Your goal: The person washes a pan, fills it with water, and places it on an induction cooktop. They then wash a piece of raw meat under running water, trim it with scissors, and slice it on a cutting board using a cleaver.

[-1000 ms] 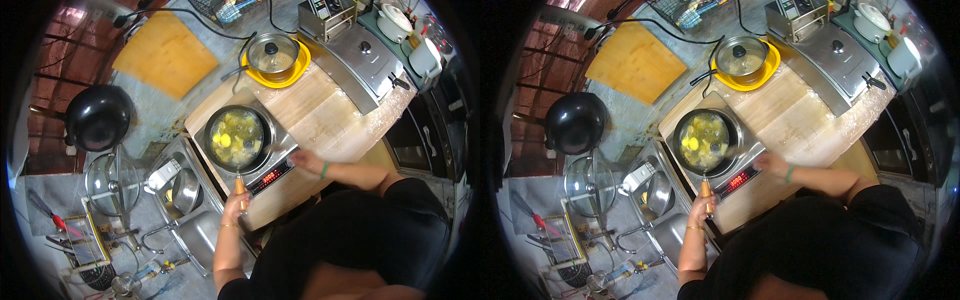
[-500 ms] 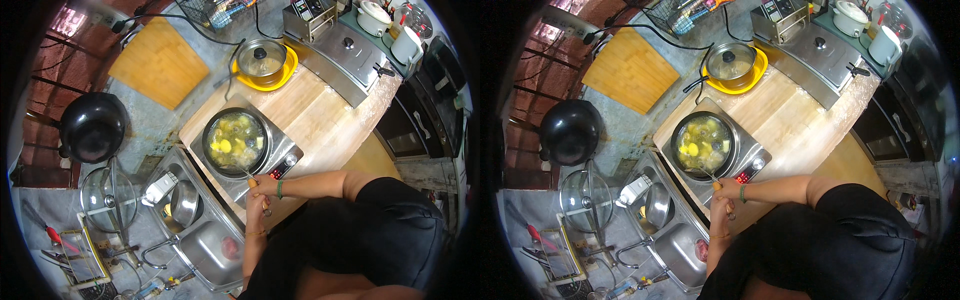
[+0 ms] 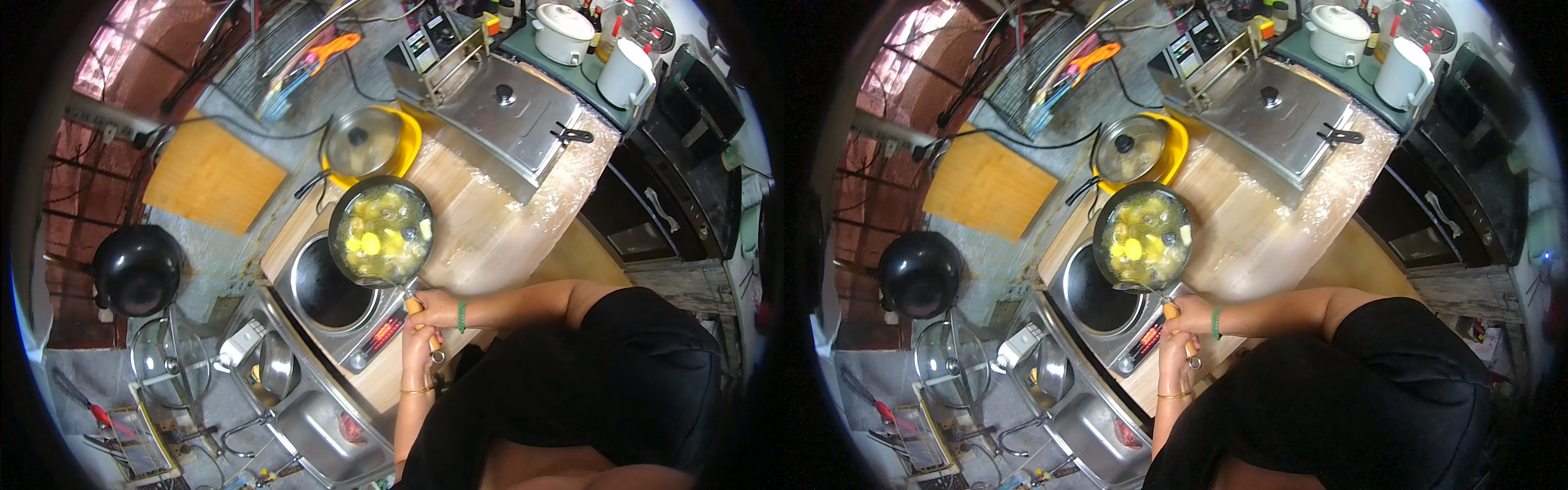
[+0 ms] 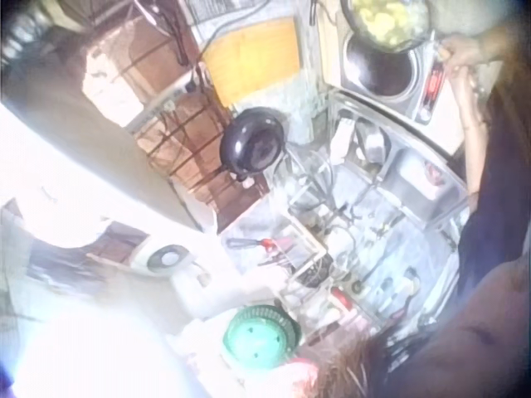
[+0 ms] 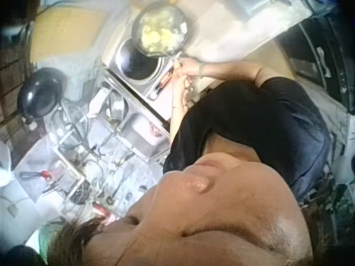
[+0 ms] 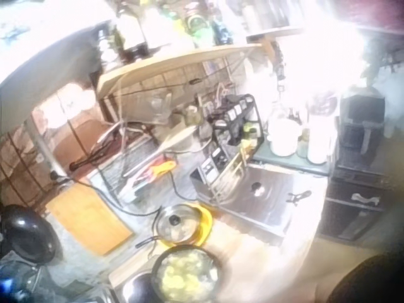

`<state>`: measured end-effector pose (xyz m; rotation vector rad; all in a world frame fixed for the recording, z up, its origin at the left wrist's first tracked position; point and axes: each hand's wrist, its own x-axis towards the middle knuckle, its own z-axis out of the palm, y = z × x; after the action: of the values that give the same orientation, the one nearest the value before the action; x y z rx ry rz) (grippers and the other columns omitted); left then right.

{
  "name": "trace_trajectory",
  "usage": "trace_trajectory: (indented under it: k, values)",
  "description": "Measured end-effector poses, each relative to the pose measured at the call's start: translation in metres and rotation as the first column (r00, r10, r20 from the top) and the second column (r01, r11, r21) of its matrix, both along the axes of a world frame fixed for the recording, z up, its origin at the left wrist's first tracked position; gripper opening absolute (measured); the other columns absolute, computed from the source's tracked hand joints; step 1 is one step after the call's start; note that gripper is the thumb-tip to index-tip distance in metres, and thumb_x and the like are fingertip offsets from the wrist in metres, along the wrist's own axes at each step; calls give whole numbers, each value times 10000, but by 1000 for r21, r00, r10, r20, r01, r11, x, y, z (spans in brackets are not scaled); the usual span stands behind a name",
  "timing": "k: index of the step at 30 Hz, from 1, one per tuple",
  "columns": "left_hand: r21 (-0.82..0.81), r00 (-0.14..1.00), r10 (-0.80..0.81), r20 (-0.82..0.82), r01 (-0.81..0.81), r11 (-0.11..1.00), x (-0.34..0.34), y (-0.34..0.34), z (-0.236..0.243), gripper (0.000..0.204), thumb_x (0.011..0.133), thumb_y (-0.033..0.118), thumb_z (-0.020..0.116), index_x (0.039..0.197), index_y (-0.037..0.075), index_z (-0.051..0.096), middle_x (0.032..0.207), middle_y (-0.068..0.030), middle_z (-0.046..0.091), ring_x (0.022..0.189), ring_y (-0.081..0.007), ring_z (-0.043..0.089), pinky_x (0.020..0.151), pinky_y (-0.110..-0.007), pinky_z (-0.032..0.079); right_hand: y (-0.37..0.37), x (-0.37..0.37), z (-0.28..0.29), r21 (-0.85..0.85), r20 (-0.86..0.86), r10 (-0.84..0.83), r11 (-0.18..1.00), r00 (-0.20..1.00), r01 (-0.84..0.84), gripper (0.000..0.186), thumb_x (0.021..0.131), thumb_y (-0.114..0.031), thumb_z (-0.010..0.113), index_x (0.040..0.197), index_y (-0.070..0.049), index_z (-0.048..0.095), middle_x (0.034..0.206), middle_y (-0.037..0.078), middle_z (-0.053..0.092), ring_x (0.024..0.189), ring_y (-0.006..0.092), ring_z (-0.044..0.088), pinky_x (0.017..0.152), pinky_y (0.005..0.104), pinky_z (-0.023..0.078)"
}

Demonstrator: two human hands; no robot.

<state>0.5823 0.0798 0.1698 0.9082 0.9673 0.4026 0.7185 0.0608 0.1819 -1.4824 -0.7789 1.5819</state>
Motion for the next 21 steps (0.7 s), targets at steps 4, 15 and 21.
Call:
trace_trajectory:
  k: [4,15,21]
  values:
    - [-73,998,-8,68,13,997,58,-29,-25,128,744,-12,485,855,-11,551,668,-75,561,531,-168,551,476,-269,451,-32,63,-13,-75,34,82,994,996,-79,432,732,-360,702,917,18,608,776,165,677,595,247,669,525,324,538]
    - [-90,995,-13,100,22,996,159,-75,-88,83,781,-14,515,858,-7,544,669,-67,558,533,-150,551,469,-257,449,-70,158,-92,-72,489,154,988,859,-136,551,675,-507,670,888,0,644,845,196,670,767,314,655,705,379,510]
    - [-146,1000,29,-6,-29,989,179,-85,-100,203,778,-30,518,980,-28,527,728,-80,581,567,-155,580,508,-256,496,-74,176,-130,-60,432,160,987,888,-149,429,684,-360,738,824,21,604,799,121,621,703,181,586,655,319,488]
